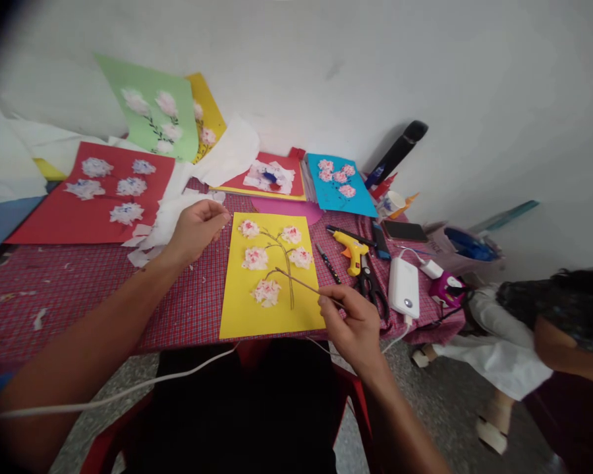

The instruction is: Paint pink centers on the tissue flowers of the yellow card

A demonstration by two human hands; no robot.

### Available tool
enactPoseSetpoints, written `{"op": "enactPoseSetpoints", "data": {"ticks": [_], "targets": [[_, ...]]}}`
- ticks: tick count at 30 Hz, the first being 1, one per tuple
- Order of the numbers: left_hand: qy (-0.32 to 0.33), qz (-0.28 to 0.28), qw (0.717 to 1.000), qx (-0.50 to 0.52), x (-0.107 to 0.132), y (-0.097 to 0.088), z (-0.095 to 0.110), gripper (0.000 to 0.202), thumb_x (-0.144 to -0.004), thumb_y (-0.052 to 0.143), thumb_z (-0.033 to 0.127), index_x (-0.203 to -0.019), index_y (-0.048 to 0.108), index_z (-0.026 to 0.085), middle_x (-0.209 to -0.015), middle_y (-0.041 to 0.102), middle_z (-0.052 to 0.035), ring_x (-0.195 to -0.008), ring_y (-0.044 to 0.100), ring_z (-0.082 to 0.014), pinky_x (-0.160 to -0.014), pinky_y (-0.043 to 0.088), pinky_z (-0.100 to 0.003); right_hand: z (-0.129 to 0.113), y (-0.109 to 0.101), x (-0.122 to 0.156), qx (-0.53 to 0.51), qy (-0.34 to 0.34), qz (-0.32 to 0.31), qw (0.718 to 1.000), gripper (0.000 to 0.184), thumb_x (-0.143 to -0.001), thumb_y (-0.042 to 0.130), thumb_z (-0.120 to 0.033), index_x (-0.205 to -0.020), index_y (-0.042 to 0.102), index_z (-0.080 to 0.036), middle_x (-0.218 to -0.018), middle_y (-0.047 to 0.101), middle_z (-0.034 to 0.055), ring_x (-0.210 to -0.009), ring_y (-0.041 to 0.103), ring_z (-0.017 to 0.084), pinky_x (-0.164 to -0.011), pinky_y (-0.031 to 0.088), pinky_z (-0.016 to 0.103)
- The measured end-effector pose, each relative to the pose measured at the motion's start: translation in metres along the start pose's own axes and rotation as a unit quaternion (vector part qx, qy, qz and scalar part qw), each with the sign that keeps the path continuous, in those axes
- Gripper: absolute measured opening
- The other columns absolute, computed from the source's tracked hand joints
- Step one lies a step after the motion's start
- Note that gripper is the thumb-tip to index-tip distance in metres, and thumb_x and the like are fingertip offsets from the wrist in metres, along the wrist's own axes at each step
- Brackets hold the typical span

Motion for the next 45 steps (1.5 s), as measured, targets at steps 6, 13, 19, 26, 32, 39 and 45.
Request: {"op": "enactPoseSetpoints", "data": {"ticks": [6, 13, 19, 26, 32, 39, 45], "targets": [[-0.003, 0.003, 1.000, -0.004, 0.001, -0.001, 0.003, 0.007, -0.083, 0.073, 0.024, -0.083, 0.066, 0.022, -0.068, 0.060, 0.0009, -0.057, 0.049, -0.0111, -0.047, 0.034, -0.024, 0.004, 0.005, -0.008, -0.012, 0.001, 0.010, 1.000, 0.009, -0.095, 0.070, -0.026, -0.100, 0.077, -0.023, -0.078, 0.074, 0.0016, -0.066, 0.071, 0.017, -0.062, 0.058, 0.029], [0.002, 0.005, 1.000, 0.003, 0.000, 0.000, 0.002, 0.006, -0.082, 0.071, 0.022, -0.082, 0.065, 0.022, -0.068, 0.060, 0.0007, -0.058, 0.050, -0.0111, -0.048, 0.036, -0.024, 0.007, 0.002, -0.008, 0.023, -0.006, 0.012, 1.000, 0.010, -0.095, 0.070, -0.029, -0.098, 0.078, -0.023, -0.084, 0.077, 0.0034, -0.071, 0.074, 0.019, -0.063, 0.060, 0.029], [-0.008, 0.007, 1.000, 0.009, 0.001, 0.001, 0.003, 0.008, -0.081, 0.072, 0.020, -0.082, 0.065, 0.021, -0.068, 0.058, 0.0009, -0.056, 0.047, -0.0107, -0.047, 0.033, -0.026, 0.001, 0.008, -0.002, 0.048, -0.031, -0.032, 0.998, 0.010, -0.096, 0.068, -0.024, -0.100, 0.077, -0.024, -0.087, 0.078, 0.0026, -0.073, 0.074, 0.018, -0.069, 0.060, 0.030], [-0.012, 0.006, 1.000, 0.003, 0.002, 0.003, 0.005, 0.007, -0.081, 0.070, 0.020, -0.082, 0.063, 0.022, -0.070, 0.059, 0.0007, -0.058, 0.049, -0.0108, -0.050, 0.036, -0.026, -0.022, 0.014, 0.004, 0.070, -0.082, -0.051, 0.993, 0.011, -0.095, 0.066, -0.021, -0.097, 0.076, -0.024, -0.084, 0.078, 0.0021, -0.070, 0.073, 0.017, -0.064, 0.058, 0.029], [-0.006, 0.006, 1.000, 0.006, 0.001, 0.002, 0.004, 0.007, -0.081, 0.071, 0.021, -0.082, 0.064, 0.021, -0.070, 0.059, 0.0007, -0.059, 0.049, -0.0109, -0.051, 0.037, -0.026, -0.025, 0.020, 0.005, 0.074, -0.099, -0.052, 0.991, 0.011, -0.095, 0.065, -0.018, -0.098, 0.075, -0.023, -0.085, 0.078, 0.0022, -0.071, 0.073, 0.017, -0.065, 0.057, 0.028], [0.002, 0.006, 1.000, 0.005, 0.000, 0.002, 0.002, 0.008, -0.080, 0.072, 0.022, -0.082, 0.064, 0.021, -0.069, 0.059, 0.0008, -0.060, 0.051, -0.0111, -0.051, 0.037, -0.025, -0.029, 0.019, 0.007, 0.067, -0.110, -0.045, 0.991, 0.012, -0.095, 0.066, -0.015, -0.100, 0.074, -0.023, -0.085, 0.077, 0.0017, -0.072, 0.073, 0.016, -0.066, 0.057, 0.027], [-0.005, 0.010, 1.000, 0.004, 0.000, 0.002, 0.002, 0.009, -0.080, 0.071, 0.020, -0.081, 0.063, 0.021, -0.068, 0.058, 0.0014, -0.058, 0.050, -0.0110, -0.050, 0.037, -0.025, -0.042, 0.031, 0.010, 0.074, -0.150, -0.071, 0.983, 0.014, -0.094, 0.065, -0.012, -0.098, 0.073, -0.022, -0.083, 0.077, 0.0018, -0.070, 0.073, 0.015, -0.065, 0.056, 0.026]]}}
Point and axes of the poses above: each hand's wrist, its own x-axis away from the middle knuckle, its own y-axis out of the palm, z = x × y, the point moved 9 cm from there along -x, towards the middle knuckle
